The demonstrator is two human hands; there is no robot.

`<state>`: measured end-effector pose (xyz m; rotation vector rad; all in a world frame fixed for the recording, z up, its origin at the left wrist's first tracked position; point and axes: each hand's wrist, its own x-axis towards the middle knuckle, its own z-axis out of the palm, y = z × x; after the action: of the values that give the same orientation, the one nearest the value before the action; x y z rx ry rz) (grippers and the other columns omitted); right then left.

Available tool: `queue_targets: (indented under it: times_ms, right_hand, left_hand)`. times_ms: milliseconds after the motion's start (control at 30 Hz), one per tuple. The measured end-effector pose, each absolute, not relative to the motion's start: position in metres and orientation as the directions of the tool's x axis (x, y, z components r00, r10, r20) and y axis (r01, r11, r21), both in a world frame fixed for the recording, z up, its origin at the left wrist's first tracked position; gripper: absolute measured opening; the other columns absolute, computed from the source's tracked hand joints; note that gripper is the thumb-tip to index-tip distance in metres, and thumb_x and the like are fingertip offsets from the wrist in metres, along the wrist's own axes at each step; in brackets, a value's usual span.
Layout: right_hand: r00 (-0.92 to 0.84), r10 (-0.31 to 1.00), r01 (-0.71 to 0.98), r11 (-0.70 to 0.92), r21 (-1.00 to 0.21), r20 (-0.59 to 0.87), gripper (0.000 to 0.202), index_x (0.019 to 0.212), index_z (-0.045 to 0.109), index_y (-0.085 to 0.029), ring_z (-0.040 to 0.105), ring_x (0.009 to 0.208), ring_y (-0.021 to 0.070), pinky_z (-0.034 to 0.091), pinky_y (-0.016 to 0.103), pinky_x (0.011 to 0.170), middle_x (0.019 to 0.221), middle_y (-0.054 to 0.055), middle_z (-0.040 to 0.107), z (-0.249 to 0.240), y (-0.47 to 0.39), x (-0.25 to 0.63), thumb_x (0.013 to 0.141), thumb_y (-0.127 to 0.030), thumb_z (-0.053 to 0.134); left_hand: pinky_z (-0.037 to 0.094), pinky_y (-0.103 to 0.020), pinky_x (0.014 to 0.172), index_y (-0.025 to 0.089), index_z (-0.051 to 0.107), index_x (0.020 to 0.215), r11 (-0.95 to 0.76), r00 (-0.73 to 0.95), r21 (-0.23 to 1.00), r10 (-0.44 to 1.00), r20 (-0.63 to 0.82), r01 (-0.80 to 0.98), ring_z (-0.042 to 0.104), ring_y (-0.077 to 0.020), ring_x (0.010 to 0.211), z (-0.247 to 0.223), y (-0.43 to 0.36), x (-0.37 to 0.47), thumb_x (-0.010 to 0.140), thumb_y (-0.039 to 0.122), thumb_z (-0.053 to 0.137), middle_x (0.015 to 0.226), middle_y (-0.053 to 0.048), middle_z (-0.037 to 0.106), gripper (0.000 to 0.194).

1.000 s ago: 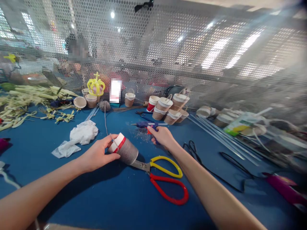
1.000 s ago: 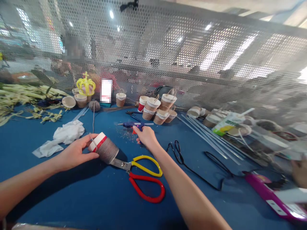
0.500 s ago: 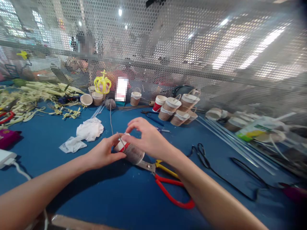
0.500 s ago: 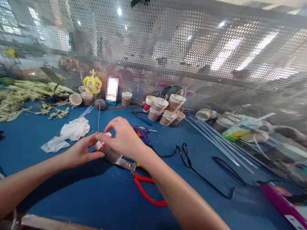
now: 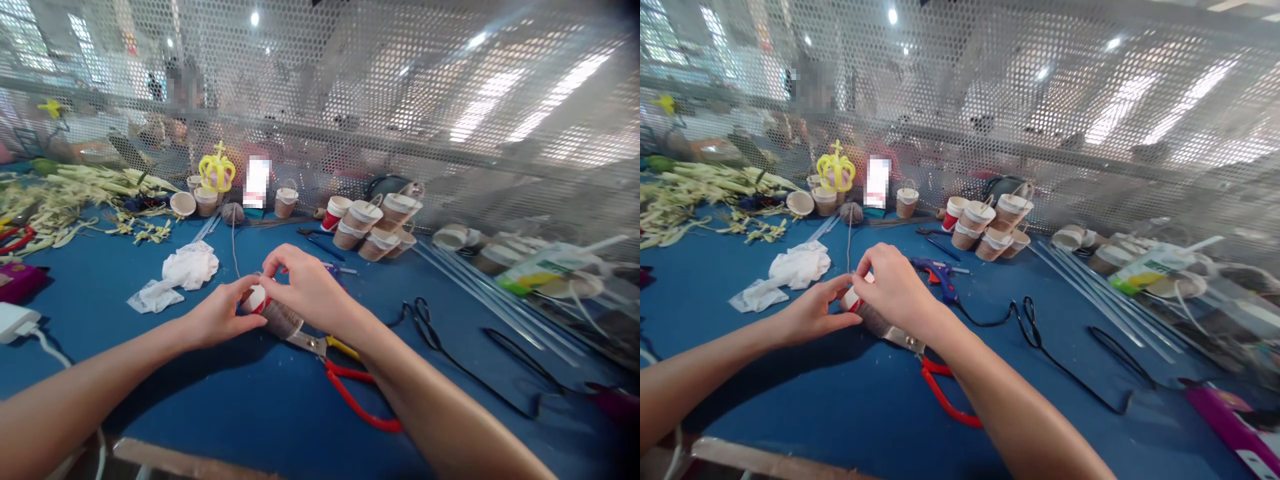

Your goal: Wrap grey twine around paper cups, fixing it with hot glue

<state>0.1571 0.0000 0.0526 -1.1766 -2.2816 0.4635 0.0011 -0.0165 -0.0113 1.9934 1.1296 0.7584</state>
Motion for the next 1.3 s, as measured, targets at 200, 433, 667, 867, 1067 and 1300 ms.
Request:
queue_targets:
  times_ms: [200,433,667,867,1067,1300]
  right_hand:
    - [-0.388,0.886,0.421,0.413,-0.808,0.252,0.007,0.077,0.057,-0.017,0.051,0.063,0.0096,0.041,0.023,0.061,0.069,-0.003,0.056,0.049,-0.003,0.173,0.070,-0.017,0.056]
    - [-0.253,0.963,0.073,0.110,-0.991,0.089,0.009,0.072,0.063,-0.018,0.055,0.068,0.0096,0.043,0.025,0.068,0.072,-0.002,0.062,0.048,-0.008,0.187,0.064,-0.021,0.063]
    - [-0.181,0.980,0.088,0.098,-0.991,0.081,0.013,0.075,0.065,-0.019,0.056,0.069,0.0101,0.044,0.025,0.068,0.076,0.000,0.064,0.045,-0.013,0.196,0.063,-0.023,0.067]
    - [-0.155,0.983,0.126,0.117,-0.985,0.097,0.013,0.074,0.065,-0.019,0.057,0.070,0.0117,0.045,0.028,0.071,0.076,0.001,0.065,0.036,-0.012,0.200,0.063,-0.025,0.067]
    - [-0.149,0.986,0.168,0.105,-0.980,0.080,0.010,0.073,0.065,-0.018,0.058,0.072,0.0113,0.045,0.027,0.073,0.075,0.000,0.066,0.034,-0.014,0.199,0.066,-0.025,0.066]
    - [-0.160,0.984,0.244,0.115,-0.963,0.077,0.011,0.076,0.065,-0.018,0.060,0.073,0.0128,0.046,0.028,0.072,0.077,0.000,0.067,0.030,-0.014,0.200,0.068,-0.025,0.064]
  left_hand:
    - [0.045,-0.034,0.078,0.013,0.042,0.118,-0.301,0.449,0.894,0.884,0.131,0.332,0.057,-0.0193,0.085,-0.012,-0.018,0.001,0.071,0.028,0.060,0.101,-0.009,0.061,0.052]
    - [0.044,-0.032,0.083,0.017,0.050,0.109,-0.249,0.518,0.949,0.847,0.118,0.191,0.057,-0.0186,0.091,-0.001,-0.025,0.004,0.072,0.021,0.061,0.104,-0.006,0.062,0.039]
    - [0.046,-0.030,0.081,0.017,0.049,0.110,-0.213,0.516,0.962,0.851,0.098,0.169,0.058,-0.0172,0.089,0.004,-0.029,0.003,0.071,0.020,0.062,0.104,-0.005,0.062,0.041]
    - [0.046,-0.029,0.080,0.020,0.051,0.110,-0.258,0.536,0.947,0.836,0.119,0.191,0.058,-0.0175,0.090,0.003,-0.030,0.003,0.073,0.022,0.062,0.104,-0.004,0.062,0.039]
    - [0.046,-0.026,0.080,0.020,0.050,0.113,-0.260,0.537,0.944,0.836,0.114,0.204,0.057,-0.0160,0.090,0.005,-0.033,0.002,0.073,0.021,0.062,0.106,-0.003,0.061,0.041]
    - [0.046,-0.027,0.082,0.022,0.051,0.113,-0.265,0.555,0.942,0.825,0.112,0.205,0.057,-0.0169,0.091,0.005,-0.033,0.001,0.074,0.022,0.061,0.106,-0.003,0.061,0.040]
